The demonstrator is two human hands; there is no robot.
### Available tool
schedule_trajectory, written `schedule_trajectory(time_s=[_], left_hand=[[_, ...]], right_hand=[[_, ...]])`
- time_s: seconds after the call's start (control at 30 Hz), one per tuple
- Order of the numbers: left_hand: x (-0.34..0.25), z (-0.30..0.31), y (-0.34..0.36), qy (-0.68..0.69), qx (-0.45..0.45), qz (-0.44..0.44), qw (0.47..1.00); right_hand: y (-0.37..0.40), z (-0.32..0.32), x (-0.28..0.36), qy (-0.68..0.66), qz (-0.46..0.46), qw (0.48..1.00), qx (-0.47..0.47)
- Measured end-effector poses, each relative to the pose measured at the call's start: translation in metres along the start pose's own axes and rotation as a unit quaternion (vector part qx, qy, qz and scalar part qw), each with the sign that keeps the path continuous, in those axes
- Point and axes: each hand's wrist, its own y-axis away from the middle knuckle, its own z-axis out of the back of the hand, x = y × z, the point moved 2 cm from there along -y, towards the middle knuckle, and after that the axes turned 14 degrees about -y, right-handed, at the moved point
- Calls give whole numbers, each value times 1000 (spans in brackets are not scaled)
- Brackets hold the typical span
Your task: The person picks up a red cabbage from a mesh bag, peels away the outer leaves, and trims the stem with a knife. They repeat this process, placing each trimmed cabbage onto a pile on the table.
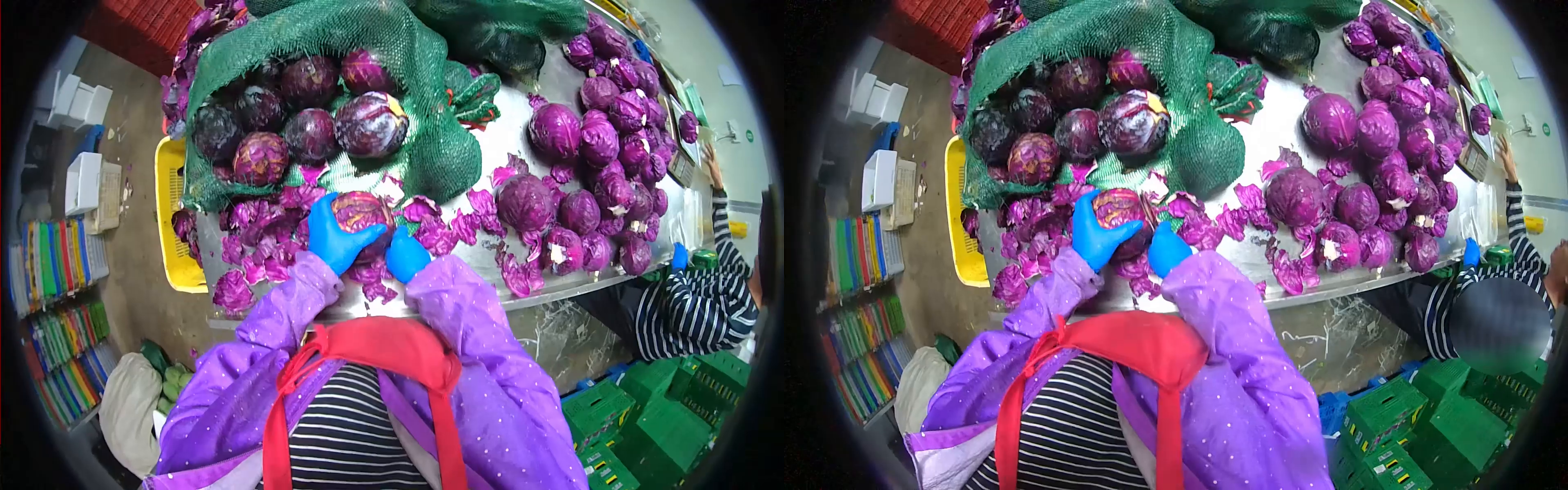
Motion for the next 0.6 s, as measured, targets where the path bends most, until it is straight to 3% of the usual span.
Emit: schedule_trajectory(time_s=[0.1, 0.2, 0.23, 0.33, 0.47, 0.5, 0.53, 0.6], left_hand=[[15, 2, 7, 78, 2, 7, 997], [24, 17, 30, 212, 37, 62, 975], [30, 21, 37, 174, 35, 67, 982], [42, 19, 50, 210, 11, 58, 976], [55, 16, 60, 292, 14, 55, 955], [47, 20, 61, 329, 28, 64, 942], [36, 30, 58, 339, 29, 76, 937], [20, 45, 51, 359, 34, 104, 927]], right_hand=[[4, 2, 10, -1, -22, 1000, -14], [15, 9, 30, -90, -3, 996, 8], [17, 11, 36, -99, -25, 994, 29], [20, 8, 36, -128, 32, 991, 37], [28, 18, 49, -318, -14, 940, 125], [38, 29, 66, -373, -87, 911, 153], [36, 32, 68, -334, -72, 926, 158], [27, 20, 54, -258, 79, 958, 92]])
